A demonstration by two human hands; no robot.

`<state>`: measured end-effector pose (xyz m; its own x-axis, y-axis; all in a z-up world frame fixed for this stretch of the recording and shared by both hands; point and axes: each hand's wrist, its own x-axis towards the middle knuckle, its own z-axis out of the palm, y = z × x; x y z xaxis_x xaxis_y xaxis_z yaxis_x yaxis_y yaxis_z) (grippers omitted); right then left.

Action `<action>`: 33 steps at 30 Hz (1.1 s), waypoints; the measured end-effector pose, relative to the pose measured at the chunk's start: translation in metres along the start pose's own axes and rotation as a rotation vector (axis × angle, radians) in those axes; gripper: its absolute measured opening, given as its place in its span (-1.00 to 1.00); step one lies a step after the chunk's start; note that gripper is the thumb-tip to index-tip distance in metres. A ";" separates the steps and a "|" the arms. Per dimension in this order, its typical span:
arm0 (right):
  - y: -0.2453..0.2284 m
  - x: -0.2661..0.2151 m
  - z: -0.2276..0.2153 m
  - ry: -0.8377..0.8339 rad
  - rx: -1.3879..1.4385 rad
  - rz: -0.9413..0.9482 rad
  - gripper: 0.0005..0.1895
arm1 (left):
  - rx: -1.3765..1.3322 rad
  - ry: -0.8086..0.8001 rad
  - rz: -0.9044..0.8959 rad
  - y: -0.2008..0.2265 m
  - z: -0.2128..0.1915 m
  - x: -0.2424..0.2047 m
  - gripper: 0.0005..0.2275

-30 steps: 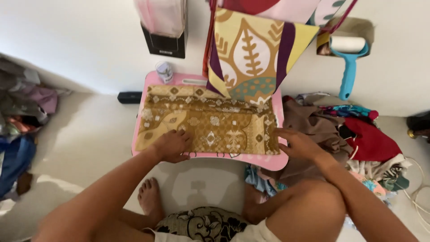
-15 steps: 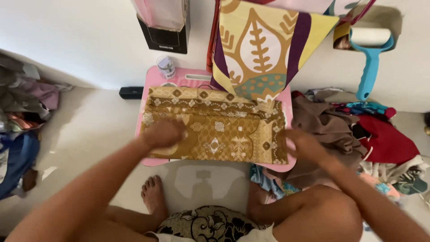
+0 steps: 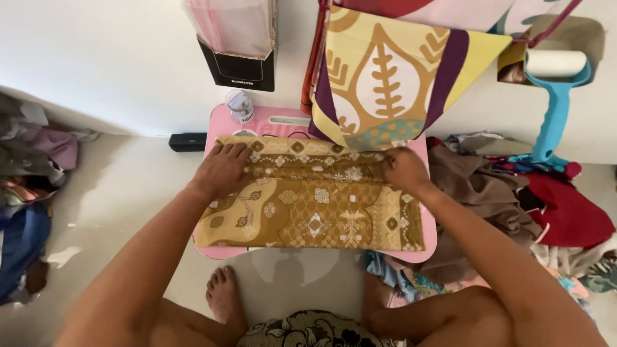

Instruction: Using a lint roller to clean a brown patterned cloth and then folding it neatly on a small table.

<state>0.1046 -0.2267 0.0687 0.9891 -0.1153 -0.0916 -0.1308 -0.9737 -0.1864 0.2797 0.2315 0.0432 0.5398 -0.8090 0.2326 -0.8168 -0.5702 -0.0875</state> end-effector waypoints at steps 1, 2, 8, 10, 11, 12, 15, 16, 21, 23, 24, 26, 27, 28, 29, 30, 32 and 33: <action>0.002 0.003 -0.008 0.084 0.136 0.062 -0.72 | 0.008 0.000 -0.010 0.001 0.001 0.000 -0.40; 0.005 0.007 -0.017 0.170 0.272 0.122 -0.74 | 0.017 0.002 -0.019 0.002 0.002 0.001 -0.35; -0.010 0.009 -0.057 0.314 0.339 0.171 -0.74 | 0.054 0.065 -0.095 0.017 0.002 0.018 -0.43; -0.017 0.007 -0.070 0.327 0.376 0.132 -0.77 | 0.083 0.075 -0.097 0.008 0.028 0.026 -0.53; -0.020 0.005 -0.077 0.339 0.412 0.095 -0.79 | 0.110 0.085 -0.098 0.004 0.042 0.029 -0.63; -0.021 0.004 -0.081 0.339 0.414 0.091 -0.79 | 0.113 0.084 -0.100 -0.001 0.045 0.032 -0.63; -0.021 -0.003 -0.090 0.334 0.472 0.050 -0.80 | 0.144 0.079 -0.079 -0.020 0.053 0.036 -0.80; -0.019 -0.006 -0.091 0.328 0.490 0.033 -0.80 | 0.116 0.054 -0.094 -0.028 0.055 0.036 -0.77; -0.018 -0.028 -0.105 0.341 0.510 -0.031 -0.80 | 0.078 0.164 -0.094 -0.049 0.021 0.027 -0.86; -0.016 -0.035 -0.113 0.357 0.446 -0.106 -0.79 | -0.031 0.260 -0.134 -0.045 -0.022 0.019 -0.92; -0.022 -0.044 -0.120 0.358 0.449 -0.109 -0.79 | -0.027 0.260 -0.135 -0.042 -0.041 0.013 -0.92; -0.034 -0.063 -0.134 0.345 0.373 -0.186 -0.84 | -0.163 0.221 -0.109 -0.034 -0.079 0.001 -0.92; -0.042 -0.074 -0.139 0.347 0.375 -0.189 -0.84 | -0.158 0.222 -0.110 -0.030 -0.096 -0.005 -0.92; -0.049 -0.085 -0.144 0.327 0.329 -0.234 -0.84 | -0.236 0.180 -0.099 -0.024 -0.113 -0.011 -0.92; -0.056 -0.097 -0.150 0.306 0.284 -0.280 -0.84 | -0.313 0.138 -0.088 -0.019 -0.130 -0.017 -0.92; -0.045 -0.103 -0.136 0.305 0.284 -0.278 -0.84 | -0.314 0.137 -0.088 -0.014 -0.141 -0.023 -0.92; -0.024 -0.119 -0.107 0.254 0.105 -0.381 -0.78 | -0.309 -0.109 -0.072 -0.003 -0.161 -0.036 -0.90; -0.022 -0.125 -0.098 0.247 0.108 -0.375 -0.78 | -0.314 -0.117 -0.070 0.000 -0.157 -0.042 -0.90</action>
<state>-0.0094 -0.2098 0.1803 0.9542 0.1850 0.2351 0.2459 -0.9325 -0.2644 0.2252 0.2883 0.1859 0.6014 -0.7908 0.1137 -0.7901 -0.5675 0.2318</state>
